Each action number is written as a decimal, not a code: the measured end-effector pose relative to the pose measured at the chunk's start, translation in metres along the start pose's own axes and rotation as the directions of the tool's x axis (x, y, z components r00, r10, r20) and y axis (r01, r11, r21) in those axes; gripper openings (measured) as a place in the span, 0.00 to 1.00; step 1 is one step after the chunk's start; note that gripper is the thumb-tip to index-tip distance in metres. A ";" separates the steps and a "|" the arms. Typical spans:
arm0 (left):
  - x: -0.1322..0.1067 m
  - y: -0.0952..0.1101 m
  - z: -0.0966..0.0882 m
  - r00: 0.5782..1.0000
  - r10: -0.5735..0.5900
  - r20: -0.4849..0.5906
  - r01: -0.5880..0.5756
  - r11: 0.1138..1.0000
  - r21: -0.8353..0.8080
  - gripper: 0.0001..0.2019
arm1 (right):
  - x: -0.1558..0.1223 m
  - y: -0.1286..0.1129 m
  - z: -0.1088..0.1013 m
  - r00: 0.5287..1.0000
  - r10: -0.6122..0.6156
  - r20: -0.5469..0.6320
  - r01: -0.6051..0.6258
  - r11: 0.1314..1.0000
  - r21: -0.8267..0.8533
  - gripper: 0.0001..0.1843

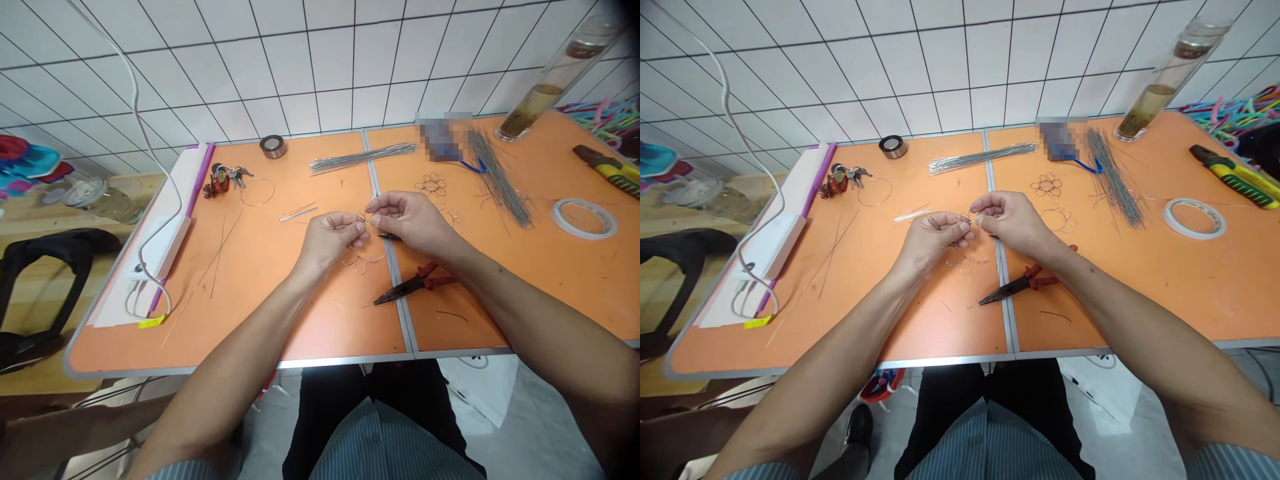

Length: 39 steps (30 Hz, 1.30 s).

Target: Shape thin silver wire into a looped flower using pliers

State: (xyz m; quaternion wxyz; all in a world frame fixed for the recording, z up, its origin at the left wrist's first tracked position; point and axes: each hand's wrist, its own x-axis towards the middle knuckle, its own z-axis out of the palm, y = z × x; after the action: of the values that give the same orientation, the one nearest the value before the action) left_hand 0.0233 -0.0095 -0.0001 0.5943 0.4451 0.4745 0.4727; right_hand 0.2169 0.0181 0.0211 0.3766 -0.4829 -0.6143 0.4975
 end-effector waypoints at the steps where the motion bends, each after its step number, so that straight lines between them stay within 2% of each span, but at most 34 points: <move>1: 0.000 -0.001 0.000 1.000 0.011 0.003 -0.011 1.000 0.000 0.07 | 0.000 0.000 0.000 1.000 0.016 0.004 -0.016 1.000 0.016 0.13; 13: 0.000 0.000 -0.003 0.998 0.043 0.038 -0.044 0.999 0.008 0.09 | 0.003 0.007 -0.005 0.986 0.137 0.097 -0.159 0.946 0.281 0.18; 22: 0.002 0.005 -0.008 0.996 0.018 0.092 -0.021 0.999 0.029 0.17 | 0.002 0.003 -0.004 0.996 0.085 0.026 -0.088 0.985 0.146 0.16; 27: 0.002 0.010 -0.013 0.998 -0.010 0.067 0.011 1.000 -0.016 0.25 | 0.000 0.000 -0.003 0.997 0.081 0.019 -0.083 0.990 0.114 0.16; 34: -0.001 0.008 -0.007 0.994 -0.010 0.112 0.007 1.000 0.023 0.10 | -0.003 -0.003 0.000 0.998 0.053 0.040 -0.055 0.997 0.052 0.16; 39: -0.002 0.007 -0.004 0.994 0.014 0.112 -0.017 1.000 0.026 0.07 | -0.005 -0.005 0.003 0.999 0.027 0.040 -0.028 0.999 0.021 0.16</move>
State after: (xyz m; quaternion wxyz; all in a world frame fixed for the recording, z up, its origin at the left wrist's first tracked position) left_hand 0.0184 -0.0098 0.0062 0.6102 0.4824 0.4434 0.4453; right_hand 0.2145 0.0129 0.0253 0.3627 -0.4773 -0.6097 0.5186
